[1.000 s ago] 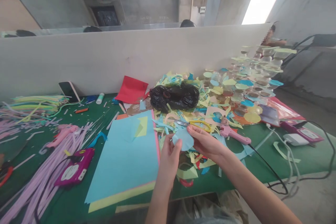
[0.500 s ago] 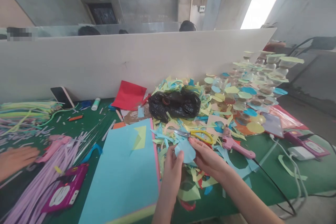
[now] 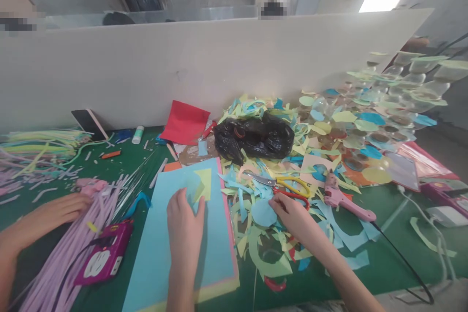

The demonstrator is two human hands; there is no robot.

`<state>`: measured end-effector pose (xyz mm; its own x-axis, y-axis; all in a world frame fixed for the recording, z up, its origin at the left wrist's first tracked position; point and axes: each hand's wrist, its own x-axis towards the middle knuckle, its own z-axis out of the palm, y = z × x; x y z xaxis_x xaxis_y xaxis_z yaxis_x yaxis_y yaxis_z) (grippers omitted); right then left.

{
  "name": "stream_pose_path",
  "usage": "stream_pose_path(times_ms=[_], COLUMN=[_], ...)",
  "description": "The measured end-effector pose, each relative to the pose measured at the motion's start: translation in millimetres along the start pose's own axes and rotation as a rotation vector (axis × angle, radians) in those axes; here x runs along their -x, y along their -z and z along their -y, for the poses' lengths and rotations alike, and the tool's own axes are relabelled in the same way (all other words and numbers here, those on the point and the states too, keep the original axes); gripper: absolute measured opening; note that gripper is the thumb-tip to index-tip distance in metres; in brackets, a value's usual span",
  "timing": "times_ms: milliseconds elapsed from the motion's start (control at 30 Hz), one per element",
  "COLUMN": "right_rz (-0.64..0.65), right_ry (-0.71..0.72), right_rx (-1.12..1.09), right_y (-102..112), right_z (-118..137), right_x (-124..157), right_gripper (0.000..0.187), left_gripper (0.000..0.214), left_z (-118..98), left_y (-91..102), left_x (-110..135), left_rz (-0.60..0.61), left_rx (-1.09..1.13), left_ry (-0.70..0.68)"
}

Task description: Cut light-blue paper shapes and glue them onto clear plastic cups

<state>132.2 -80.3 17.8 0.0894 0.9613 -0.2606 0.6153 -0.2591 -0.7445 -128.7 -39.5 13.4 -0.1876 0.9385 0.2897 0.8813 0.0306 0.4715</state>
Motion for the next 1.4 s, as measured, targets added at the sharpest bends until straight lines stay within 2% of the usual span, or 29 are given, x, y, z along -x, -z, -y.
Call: stream_pose_path(times_ms=[67, 167, 300, 467, 533, 600, 667, 767, 833, 933, 1067, 1133, 1200, 1267, 1400], right_rz=[-0.038, -0.165, -0.313, -0.427, -0.401, -0.317, -0.203, -0.007, 0.097, 0.096, -0.002, -0.042, -0.084, -0.11, -0.099], right_ry=[-0.028, -0.051, -0.073, 0.014, 0.053, 0.078, 0.135, 0.265, 0.289, 0.256, 0.245, 0.234, 0.214, 0.2, 0.197], right_rx=[0.077, 0.109, 0.111, 0.051, -0.034, -0.171, -0.347, -0.627, -0.765, -0.881, -0.973, -0.998, -0.998, -0.982, -0.958], right_y=[3.7, 9.9, 19.7, 28.4, 26.2, 19.9, 11.0, -2.1, -7.4, -10.0, -10.2, -10.8, -11.2, -11.2, -11.5], right_z=[7.8, 13.3, 12.8, 20.2, 27.5, 35.4, 41.9, 47.3, 48.6, 49.7, 52.0, 53.1, 54.1, 54.9, 55.9], right_x=[6.5, 16.1, 27.9, 44.0, 48.1, 49.1, 47.8, 44.0, 41.9, 40.1, 38.2, 36.7, 34.9, 33.5, 33.1], right_gripper=[0.028, 0.03, 0.034, 0.035, 0.034, 0.033, 0.041, 0.062, 0.059, 0.051, 0.045, 0.041, 0.04, 0.04, 0.037], left_gripper=[0.049, 0.042, 0.041, 0.039, 0.035, 0.029, 0.023, 0.022, 0.023, 0.024, 0.022, 0.022, 0.021, 0.026, 0.044], left_z=[14.0, 22.8, 19.4, -5.9, -21.9, -38.6, -53.1, -66.6, -70.1, -70.9, -71.5, -73.3, -76.3, -80.4, -86.6], left_y=[-6.3, -10.1, 3.6, 35.7, 43.0, 43.5, 38.2, 26.6, 21.0, 17.7, 17.8, 18.3, 19.4, 21.1, 24.5], left_x=[-5.9, -7.3, -4.4, 4.2, 11.4, 21.0, 31.7, 45.6, 51.8, 55.8, 56.3, 57.2, 58.8, 59.9, 54.7], left_rz=[0.01, 0.013, 0.025, -0.254, -0.3, -0.237, -0.2, -0.113, -0.058, -0.053, -0.084, -0.089, -0.067, 0.003, 0.239], left_rx=[-0.071, -0.111, -0.099, 0.016, 0.088, 0.191, 0.287, 0.398, 0.455, 0.458, 0.442, 0.472, 0.55, 0.677, 0.885], left_ry=[-0.029, 0.006, 0.063, 0.159, 0.156, 0.091, 0.006, -0.284, -0.46, -0.578, -0.585, -0.561, -0.475, -0.288, 0.092])
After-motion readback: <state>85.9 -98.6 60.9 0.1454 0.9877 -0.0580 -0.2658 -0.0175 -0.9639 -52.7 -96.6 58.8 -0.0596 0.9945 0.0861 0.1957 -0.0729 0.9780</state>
